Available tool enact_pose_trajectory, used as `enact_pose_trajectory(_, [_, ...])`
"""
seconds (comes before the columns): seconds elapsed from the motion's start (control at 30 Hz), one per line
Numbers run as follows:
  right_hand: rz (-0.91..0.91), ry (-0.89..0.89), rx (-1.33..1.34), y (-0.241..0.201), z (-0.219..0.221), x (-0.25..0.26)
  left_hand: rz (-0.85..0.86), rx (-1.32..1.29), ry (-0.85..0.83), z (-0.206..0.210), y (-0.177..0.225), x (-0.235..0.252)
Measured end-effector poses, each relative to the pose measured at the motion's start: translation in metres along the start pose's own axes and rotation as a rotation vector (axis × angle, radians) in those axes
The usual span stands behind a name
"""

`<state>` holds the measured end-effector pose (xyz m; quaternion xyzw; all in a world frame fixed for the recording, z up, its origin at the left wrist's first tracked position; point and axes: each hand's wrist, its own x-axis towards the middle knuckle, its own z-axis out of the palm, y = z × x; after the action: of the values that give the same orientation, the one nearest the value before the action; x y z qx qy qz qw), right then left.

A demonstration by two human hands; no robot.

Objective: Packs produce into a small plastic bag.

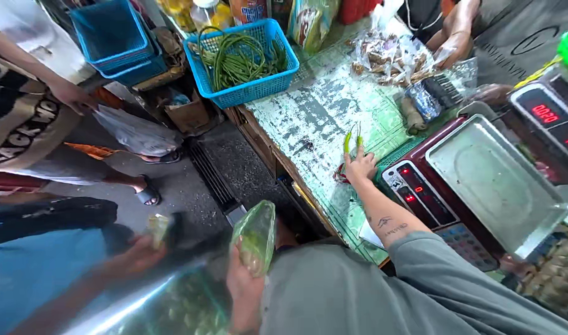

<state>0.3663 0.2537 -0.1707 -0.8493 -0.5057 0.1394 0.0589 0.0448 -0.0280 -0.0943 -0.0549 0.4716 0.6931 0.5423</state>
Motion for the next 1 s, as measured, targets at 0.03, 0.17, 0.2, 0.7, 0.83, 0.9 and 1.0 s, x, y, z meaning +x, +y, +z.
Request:
enact_pose_trajectory(0.03, [-0.024, 0.003, -0.034, -0.005, 0.005, -0.001, 0.01, 0.006, 0.011, -0.001, 0.0, 0.0])
enact_pose_trajectory(0.17, [-0.138, -0.044, -0.123, -0.019, 0.005, 0.0, 0.012, 0.044, 0.051, -0.011, 0.002, -0.001])
enact_pose_trajectory(0.2, [-0.142, -0.055, -0.142, -0.021, 0.002, 0.002, 0.012, 0.05, 0.058, -0.012, 0.003, -0.001])
enact_pose_trajectory(0.7, [0.065, -0.131, 0.811, -0.026, -0.046, 0.006, 0.009, 0.293, -0.178, 0.061, 0.022, -0.008])
enact_pose_trajectory(0.83, [-0.245, -0.24, 1.158, -0.07, -0.123, -0.112, -0.115, 0.318, -0.175, 0.066, 0.013, -0.019])
enact_pose_trajectory(0.9, [-0.615, -0.252, 1.171, -0.077, -0.134, -0.18, -0.127, 0.332, -0.184, 0.077, 0.012, -0.028])
enact_pose_trajectory(1.0, [-1.117, -0.242, 1.354, -0.087, -0.076, -0.238, -0.032, 0.337, -0.172, 0.098, 0.022, -0.041])
